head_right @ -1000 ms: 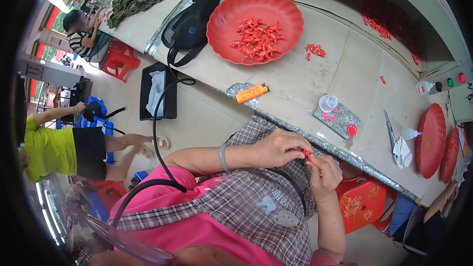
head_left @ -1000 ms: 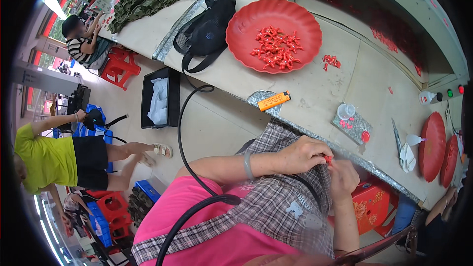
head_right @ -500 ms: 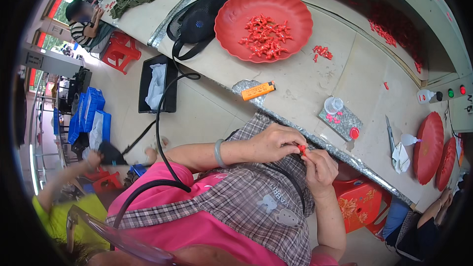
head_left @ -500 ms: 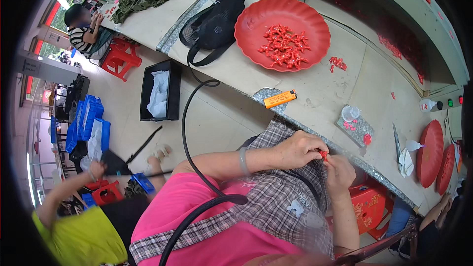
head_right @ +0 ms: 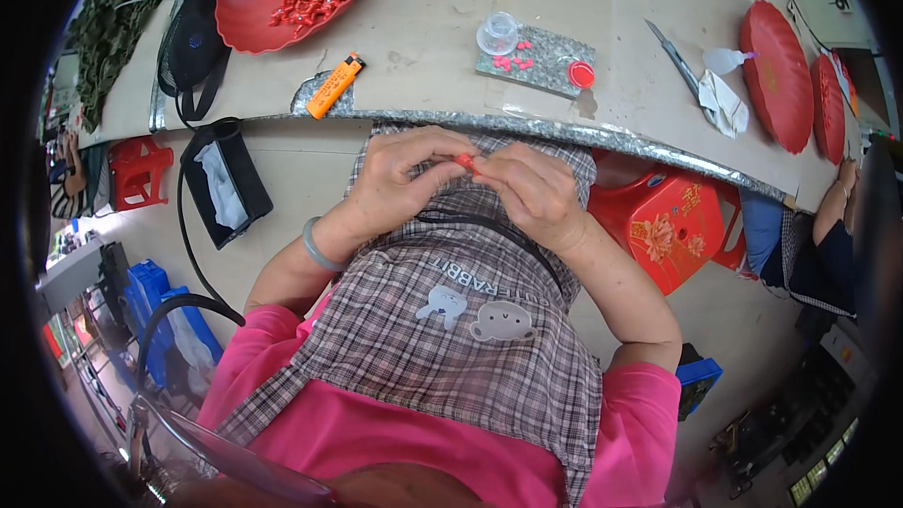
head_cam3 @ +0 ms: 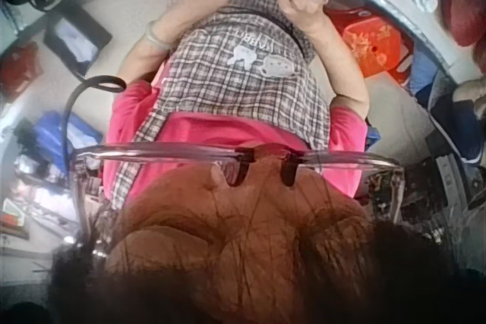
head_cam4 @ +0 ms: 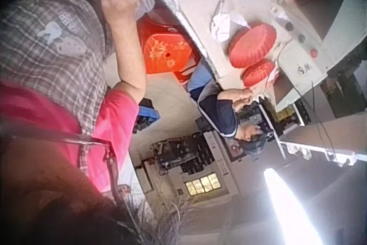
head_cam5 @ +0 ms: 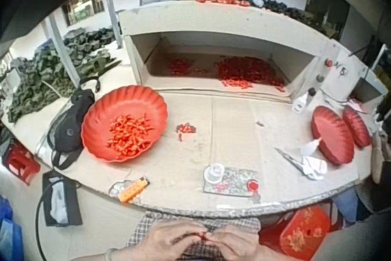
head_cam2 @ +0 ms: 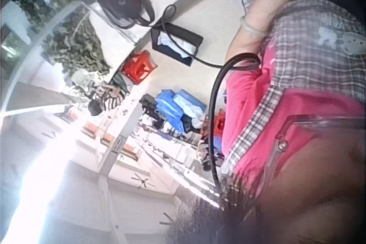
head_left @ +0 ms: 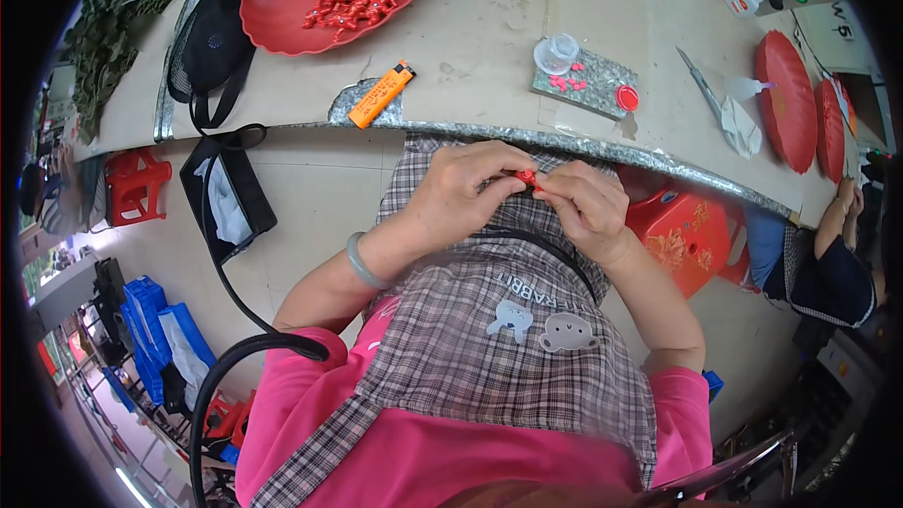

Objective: The person assembles small red plastic toy parts using glue dispensed from a glue dispenser.

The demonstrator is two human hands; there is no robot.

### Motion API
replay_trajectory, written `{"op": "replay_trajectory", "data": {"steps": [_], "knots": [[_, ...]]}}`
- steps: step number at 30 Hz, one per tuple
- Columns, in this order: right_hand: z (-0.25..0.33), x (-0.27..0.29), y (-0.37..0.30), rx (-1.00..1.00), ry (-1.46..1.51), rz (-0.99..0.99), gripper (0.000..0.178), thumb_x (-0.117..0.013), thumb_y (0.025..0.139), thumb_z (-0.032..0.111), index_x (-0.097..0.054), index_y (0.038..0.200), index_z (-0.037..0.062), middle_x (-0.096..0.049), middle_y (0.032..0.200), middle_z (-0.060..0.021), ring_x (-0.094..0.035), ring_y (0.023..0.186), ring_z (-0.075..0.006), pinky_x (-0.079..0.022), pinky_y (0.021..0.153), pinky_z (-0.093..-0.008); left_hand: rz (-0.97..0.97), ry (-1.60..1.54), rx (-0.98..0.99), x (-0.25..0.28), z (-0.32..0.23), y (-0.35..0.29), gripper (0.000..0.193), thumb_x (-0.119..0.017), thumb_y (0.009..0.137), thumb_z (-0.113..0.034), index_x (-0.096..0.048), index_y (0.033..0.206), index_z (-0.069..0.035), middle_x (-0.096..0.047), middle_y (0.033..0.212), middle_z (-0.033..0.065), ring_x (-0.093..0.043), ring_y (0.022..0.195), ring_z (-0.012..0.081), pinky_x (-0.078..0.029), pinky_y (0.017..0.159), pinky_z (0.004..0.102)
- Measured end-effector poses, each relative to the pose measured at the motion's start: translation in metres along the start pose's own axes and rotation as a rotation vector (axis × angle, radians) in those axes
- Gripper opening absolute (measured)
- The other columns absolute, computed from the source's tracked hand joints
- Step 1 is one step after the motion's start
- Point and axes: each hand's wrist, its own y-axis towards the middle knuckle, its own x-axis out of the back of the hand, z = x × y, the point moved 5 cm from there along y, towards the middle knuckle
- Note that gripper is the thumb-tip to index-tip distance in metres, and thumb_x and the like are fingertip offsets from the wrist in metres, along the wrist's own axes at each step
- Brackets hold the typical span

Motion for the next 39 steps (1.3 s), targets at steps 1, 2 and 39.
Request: {"op": "replay_trajectory", "data": {"steps": [1, 2, 39], "knots": [[0.0, 0.001, -0.002, -0.007, -0.002, -0.002, 0.019, -0.077, 0.075, -0.004, -0.067, 0.092, -0.0039, -0.067, 0.078, -0.0136, -0.067, 0.067, -0.0254, -0.053, 0.056, -0.0312, 0.006, -0.004, 0.002, -0.001, 0.0, -0.001, 0.016, -0.071, 0.08, 0.0, -0.069, 0.096, 0.0, -0.071, 0.09, 0.0135, -0.071, 0.08, 0.0292, -0.056, 0.069, 0.0338], [0.001, 0.001, -0.003, -0.002, 0.008, -0.005, 0.019, -0.077, 0.074, -0.004, -0.067, 0.091, -0.0042, -0.067, 0.078, -0.0135, -0.067, 0.067, -0.0256, -0.053, 0.057, -0.0314, 0.009, 0.01, 0.005, -0.002, -0.001, -0.002, 0.017, -0.071, 0.08, 0.0, -0.069, 0.097, 0.0, -0.071, 0.092, 0.0137, -0.071, 0.081, 0.0292, -0.056, 0.069, 0.0338], [-0.021, 0.005, -0.024, -0.69, 0.676, -0.083, 0.007, -0.068, 0.09, -0.002, -0.069, 0.097, -0.0033, -0.068, 0.089, -0.0069, -0.059, 0.066, -0.0064, -0.048, 0.056, -0.0198, 0.148, -0.606, 0.505, -0.019, 0.018, -0.006, 0.025, -0.068, 0.091, -0.001, -0.062, 0.114, 0.007, -0.071, 0.097, 0.0115, -0.07, 0.088, 0.0145, -0.058, 0.078, 0.0253]]}}
